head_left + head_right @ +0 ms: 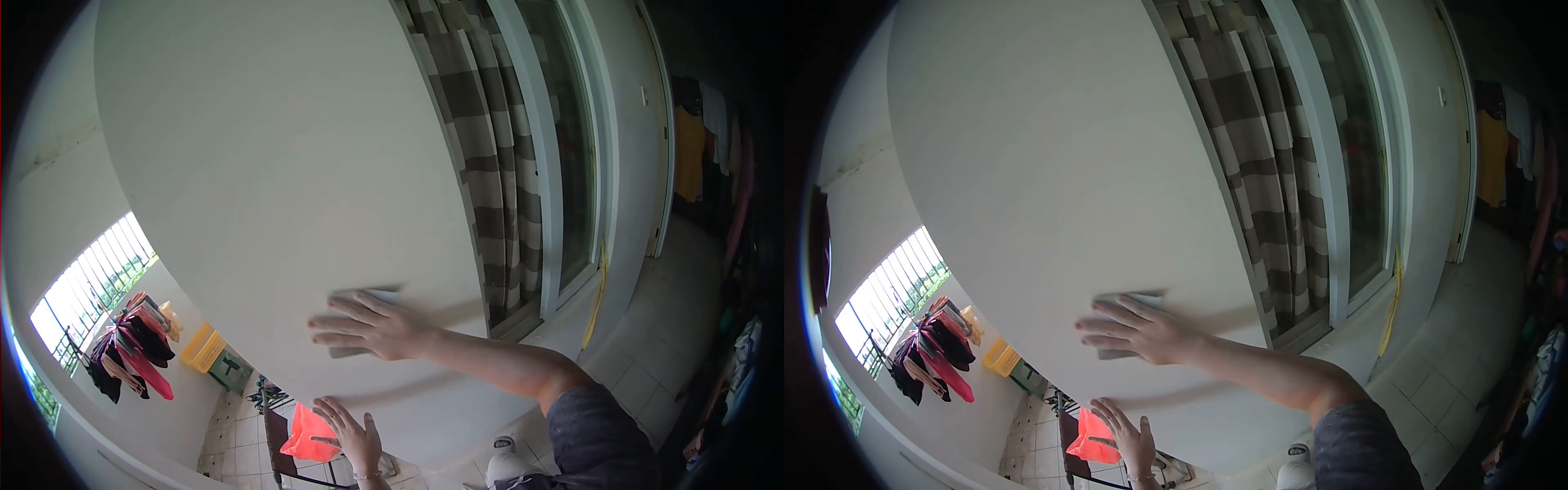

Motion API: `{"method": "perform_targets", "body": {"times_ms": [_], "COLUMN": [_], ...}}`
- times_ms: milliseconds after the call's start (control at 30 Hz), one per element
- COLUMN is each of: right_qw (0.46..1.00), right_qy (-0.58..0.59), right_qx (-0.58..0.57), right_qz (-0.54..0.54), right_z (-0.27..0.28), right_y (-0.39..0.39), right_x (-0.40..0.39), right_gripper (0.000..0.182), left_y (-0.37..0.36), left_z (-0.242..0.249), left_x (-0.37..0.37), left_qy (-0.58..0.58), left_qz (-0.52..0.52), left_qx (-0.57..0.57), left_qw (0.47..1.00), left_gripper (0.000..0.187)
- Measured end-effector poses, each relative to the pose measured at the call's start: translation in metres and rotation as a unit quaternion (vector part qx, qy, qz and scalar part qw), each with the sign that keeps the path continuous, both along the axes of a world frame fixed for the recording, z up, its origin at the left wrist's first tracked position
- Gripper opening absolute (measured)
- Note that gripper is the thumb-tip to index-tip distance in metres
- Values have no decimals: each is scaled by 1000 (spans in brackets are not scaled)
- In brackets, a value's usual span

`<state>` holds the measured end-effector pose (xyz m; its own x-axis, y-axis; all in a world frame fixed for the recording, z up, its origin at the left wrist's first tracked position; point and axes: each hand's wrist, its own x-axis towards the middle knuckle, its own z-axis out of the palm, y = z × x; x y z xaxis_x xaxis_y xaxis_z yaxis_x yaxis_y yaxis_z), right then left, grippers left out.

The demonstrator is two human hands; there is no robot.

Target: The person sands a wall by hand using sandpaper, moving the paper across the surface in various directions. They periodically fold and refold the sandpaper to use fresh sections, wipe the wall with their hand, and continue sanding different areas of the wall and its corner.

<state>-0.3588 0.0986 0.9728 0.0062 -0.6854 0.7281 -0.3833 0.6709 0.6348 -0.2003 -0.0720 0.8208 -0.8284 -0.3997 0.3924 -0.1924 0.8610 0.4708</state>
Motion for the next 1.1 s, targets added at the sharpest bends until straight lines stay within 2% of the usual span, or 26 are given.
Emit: {"method": "perform_targets", "body": {"times_ms": [33,100,133,200,233,267,333,400,433,500,567,633,667,700,733,800,867,933,967,1000,1100], "right_qw": [999,999,990,980,970,956,929,945,966,993,998,998,996,985,960,895,891,913,937,955,999], "right_qy": [30,-35,-115,-108,-121,-130,-69,-98,-89,-25,56,42,9,-62,-132,-152,-55,-111,-117,-123,7], "right_qx": [32,1,-52,-139,-200,-261,-363,-309,-241,-115,-14,-30,-88,-152,-213,-385,-451,-392,-327,-261,-39], "right_qz": [-18,11,63,94,66,37,31,43,15,-12,-29,-27,-6,58,122,165,3,15,43,70,1], "right_z": [-23,-41,-38,7,31,57,100,108,97,45,-3,-28,-27,-16,2,58,100,118,110,90,-23], "right_y": [20,74,91,109,103,87,46,6,-3,-13,15,66,85,98,109,91,53,19,8,-1,3], "right_x": [-8,-21,-31,-29,-23,-18,-5,-1,3,6,-13,-23,-32,-36,-37,-19,-19,-3,0,4,2], "right_gripper": [66,64,63,58,58,57,61,64,62,59,59,61,63,60,57,55,58,61,62,63,59], "left_y": [-3,-11,-15,-18,-10,-5,0,0,3,8,9,0,-3,-5,-6,-4,7,6,7,8,9], "left_z": [3,10,11,16,23,20,16,17,16,15,17,19,18,16,15,17,22,20,21,20,12], "left_x": [2,9,12,15,15,13,10,9,9,9,9,13,14,14,12,11,12,11,11,11,6], "left_qy": [-10,-33,-36,-39,-42,-32,-12,-15,-17,-7,16,25,32,35,38,47,55,40,33,27,57], "left_qz": [-12,-31,-42,-65,-49,-39,-20,2,12,31,39,1,-17,-23,-29,-29,-23,-25,-24,-24,-35], "left_qx": [5,17,21,31,34,34,27,15,14,41,56,75,86,89,92,101,116,122,128,136,142], "left_qw": [1000,999,998,997,997,998,999,1000,1000,999,998,997,996,995,995,993,991,991,991,990,988], "left_gripper": [96,93,92,91,89,88,88,86,85,83,77,76,76,75,75,75,76,78,79,81,85]}}
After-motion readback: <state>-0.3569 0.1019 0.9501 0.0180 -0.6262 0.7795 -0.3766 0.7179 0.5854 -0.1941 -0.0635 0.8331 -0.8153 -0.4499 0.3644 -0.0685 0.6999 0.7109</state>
